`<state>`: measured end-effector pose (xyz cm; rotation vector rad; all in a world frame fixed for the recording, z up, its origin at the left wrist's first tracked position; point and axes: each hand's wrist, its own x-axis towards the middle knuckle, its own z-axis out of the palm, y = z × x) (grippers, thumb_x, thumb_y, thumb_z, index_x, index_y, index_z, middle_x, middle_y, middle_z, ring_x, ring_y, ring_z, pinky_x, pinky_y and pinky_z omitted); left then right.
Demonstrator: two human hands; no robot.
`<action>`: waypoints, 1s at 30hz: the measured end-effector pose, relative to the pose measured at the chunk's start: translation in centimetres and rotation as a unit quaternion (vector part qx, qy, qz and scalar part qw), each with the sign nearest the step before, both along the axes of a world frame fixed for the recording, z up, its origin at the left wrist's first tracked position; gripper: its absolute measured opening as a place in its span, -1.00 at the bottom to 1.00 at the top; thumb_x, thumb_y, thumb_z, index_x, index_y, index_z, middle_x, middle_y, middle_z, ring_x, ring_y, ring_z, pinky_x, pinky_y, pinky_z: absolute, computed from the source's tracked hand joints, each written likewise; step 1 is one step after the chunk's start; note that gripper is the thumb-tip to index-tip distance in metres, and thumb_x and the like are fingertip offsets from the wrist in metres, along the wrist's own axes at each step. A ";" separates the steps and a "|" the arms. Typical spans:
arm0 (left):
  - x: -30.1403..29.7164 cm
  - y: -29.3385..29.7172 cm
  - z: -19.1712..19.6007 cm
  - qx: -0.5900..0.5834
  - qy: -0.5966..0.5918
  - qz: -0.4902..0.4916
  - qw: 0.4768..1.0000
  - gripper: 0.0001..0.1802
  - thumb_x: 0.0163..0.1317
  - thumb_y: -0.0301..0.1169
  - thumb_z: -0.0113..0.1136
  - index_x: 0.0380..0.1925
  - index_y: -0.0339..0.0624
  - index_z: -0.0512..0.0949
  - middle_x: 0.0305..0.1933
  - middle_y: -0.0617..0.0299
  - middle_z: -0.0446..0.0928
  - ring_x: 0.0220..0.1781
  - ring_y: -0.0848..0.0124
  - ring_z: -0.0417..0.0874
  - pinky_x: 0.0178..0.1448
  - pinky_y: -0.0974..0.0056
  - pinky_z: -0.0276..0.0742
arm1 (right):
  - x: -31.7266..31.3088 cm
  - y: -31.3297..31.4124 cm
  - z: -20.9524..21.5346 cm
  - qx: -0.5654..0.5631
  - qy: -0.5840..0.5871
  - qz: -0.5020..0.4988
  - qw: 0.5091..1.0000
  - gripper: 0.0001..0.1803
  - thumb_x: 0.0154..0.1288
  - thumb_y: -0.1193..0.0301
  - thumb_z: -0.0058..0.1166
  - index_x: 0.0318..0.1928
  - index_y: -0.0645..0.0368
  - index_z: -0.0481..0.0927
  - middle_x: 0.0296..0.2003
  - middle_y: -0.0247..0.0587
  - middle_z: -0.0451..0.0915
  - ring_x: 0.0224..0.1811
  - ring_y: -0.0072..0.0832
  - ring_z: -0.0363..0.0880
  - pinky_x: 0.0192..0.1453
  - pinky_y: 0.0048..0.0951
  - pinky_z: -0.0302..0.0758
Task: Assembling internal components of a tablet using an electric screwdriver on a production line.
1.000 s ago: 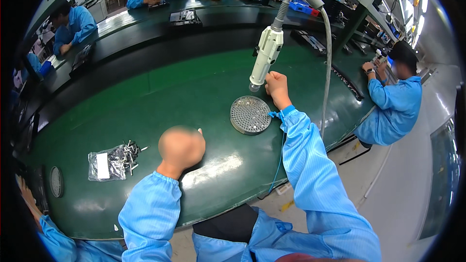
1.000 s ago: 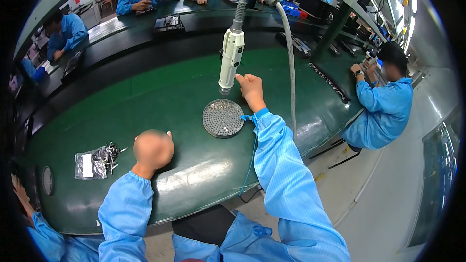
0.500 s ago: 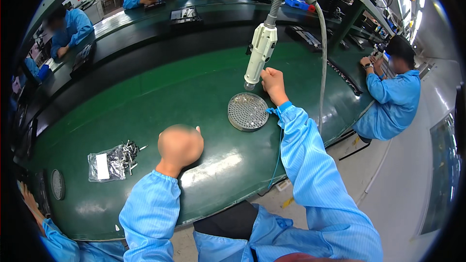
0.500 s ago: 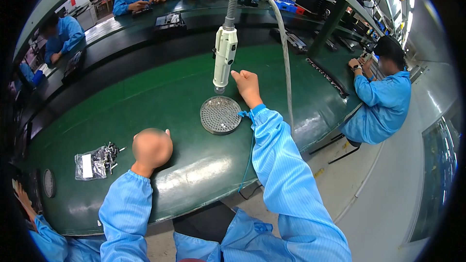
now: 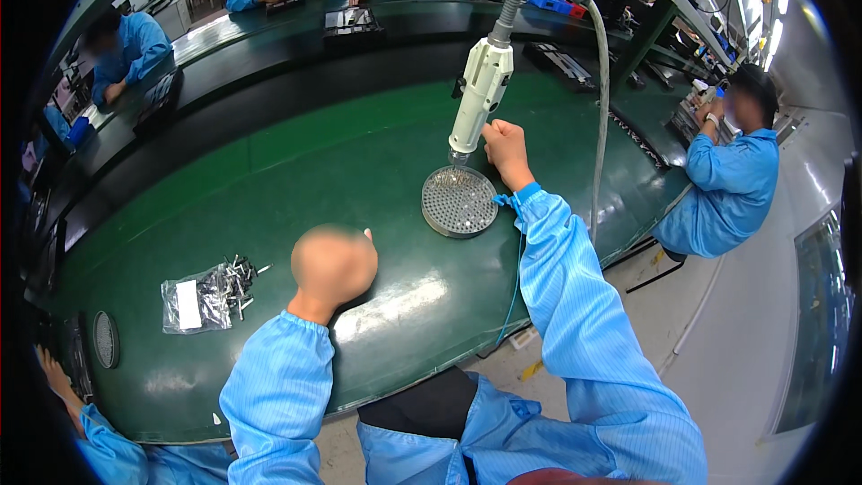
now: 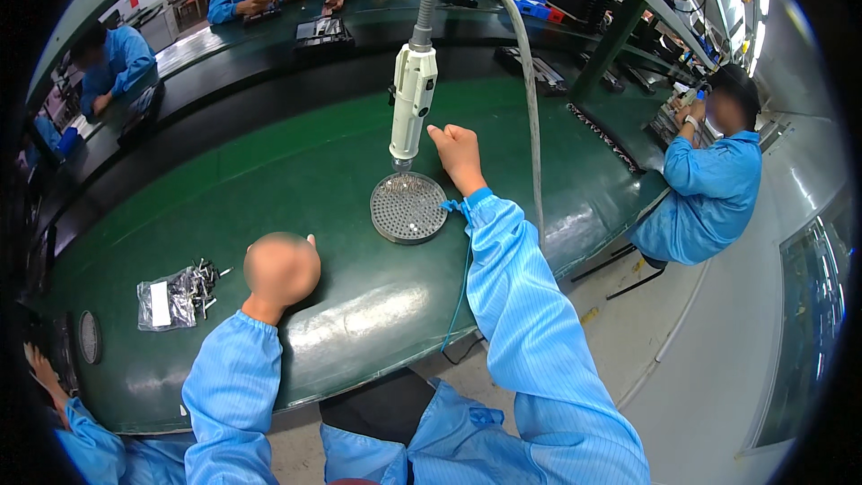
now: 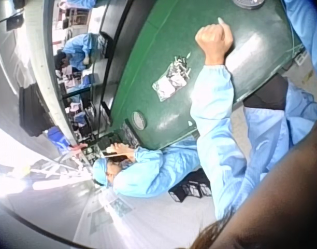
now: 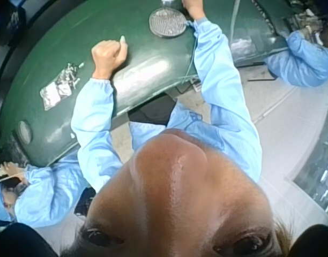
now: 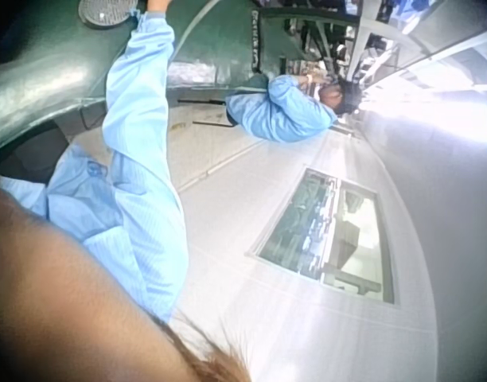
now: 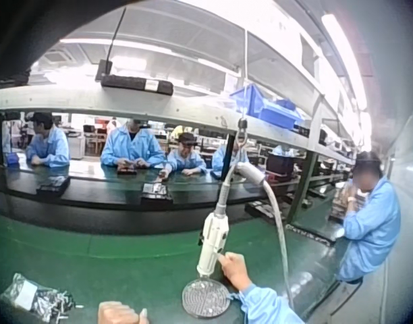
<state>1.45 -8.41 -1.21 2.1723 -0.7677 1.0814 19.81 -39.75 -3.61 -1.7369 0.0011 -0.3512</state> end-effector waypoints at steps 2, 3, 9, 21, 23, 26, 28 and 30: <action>0.0 0.0 0.0 0.000 0.002 -0.001 1.000 -0.47 0.03 -0.61 0.35 -0.90 -0.06 0.22 -0.85 0.28 0.20 -0.83 0.29 0.20 -0.63 0.21 0.01 | 0.3 -0.3 -0.2 -0.004 0.001 0.002 1.000 -0.39 0.38 0.28 0.30 -0.69 0.09 0.18 -0.70 -0.54 0.14 -0.63 -0.71 0.04 -0.59 -0.39 0.01; 0.1 -0.1 0.0 0.001 -0.001 -0.001 1.000 -0.47 0.03 -0.61 0.35 -0.90 -0.06 0.22 -0.85 0.28 0.19 -0.83 0.29 0.20 -0.63 0.21 0.01 | 0.6 -0.6 -0.4 -0.017 -0.010 0.001 1.000 -0.38 0.38 0.28 0.30 -0.69 0.09 0.17 -0.70 -0.55 0.13 -0.61 -0.71 0.03 -0.57 -0.38 0.00; 0.1 -0.1 -0.1 -0.003 -0.005 0.001 1.000 -0.47 0.02 -0.61 0.36 -0.90 -0.07 0.21 -0.85 0.28 0.18 -0.83 0.28 0.18 -0.63 0.21 0.00 | 0.4 -0.3 -0.6 -0.016 -0.013 0.005 1.000 -0.38 0.38 0.30 0.30 -0.68 0.10 0.15 -0.67 -0.57 0.09 -0.56 -0.72 -0.01 -0.54 -0.37 -0.04; 0.1 -0.2 0.0 0.000 -0.002 0.001 1.000 -0.47 0.03 -0.60 0.36 -0.90 -0.06 0.21 -0.85 0.26 0.18 -0.83 0.28 0.17 -0.63 0.19 0.00 | 0.8 -0.5 -0.9 -0.014 -0.015 0.013 1.000 -0.39 0.39 0.29 0.30 -0.68 0.09 0.20 -0.67 -0.58 0.13 -0.56 -0.73 0.01 -0.54 -0.39 -0.03; 0.1 -0.1 -0.1 0.002 0.001 0.000 1.000 -0.47 0.03 -0.60 0.36 -0.90 -0.06 0.22 -0.85 0.27 0.18 -0.83 0.28 0.17 -0.63 0.19 0.00 | 0.8 -0.5 -1.0 -0.015 -0.013 0.015 1.000 -0.39 0.39 0.28 0.30 -0.69 0.10 0.20 -0.67 -0.58 0.13 -0.56 -0.73 0.01 -0.54 -0.39 -0.03; 0.1 0.0 -0.2 0.003 0.005 -0.003 1.000 -0.47 0.04 -0.60 0.36 -0.90 -0.06 0.22 -0.85 0.27 0.18 -0.83 0.28 0.17 -0.63 0.20 0.00 | 0.7 -0.4 -1.0 -0.013 -0.015 0.020 1.000 -0.39 0.38 0.28 0.31 -0.69 0.10 0.19 -0.67 -0.58 0.13 -0.56 -0.72 0.02 -0.54 -0.38 -0.02; 0.1 -0.1 0.0 0.004 0.002 0.000 1.000 -0.46 0.04 -0.60 0.35 -0.90 -0.06 0.22 -0.85 0.27 0.18 -0.83 0.28 0.18 -0.63 0.19 0.00 | 0.8 -0.5 -0.8 -0.020 -0.015 0.023 0.999 -0.39 0.38 0.29 0.30 -0.68 0.10 0.18 -0.67 -0.58 0.12 -0.56 -0.71 0.02 -0.54 -0.38 -0.01; 0.2 -0.1 -0.2 0.002 0.002 -0.002 1.000 -0.46 0.05 -0.60 0.35 -0.90 -0.06 0.22 -0.85 0.27 0.18 -0.83 0.28 0.18 -0.63 0.19 0.00 | 0.6 -0.5 -0.7 -0.027 -0.017 0.017 0.999 -0.39 0.38 0.29 0.31 -0.68 0.10 0.18 -0.67 -0.57 0.11 -0.56 -0.71 0.01 -0.54 -0.37 -0.01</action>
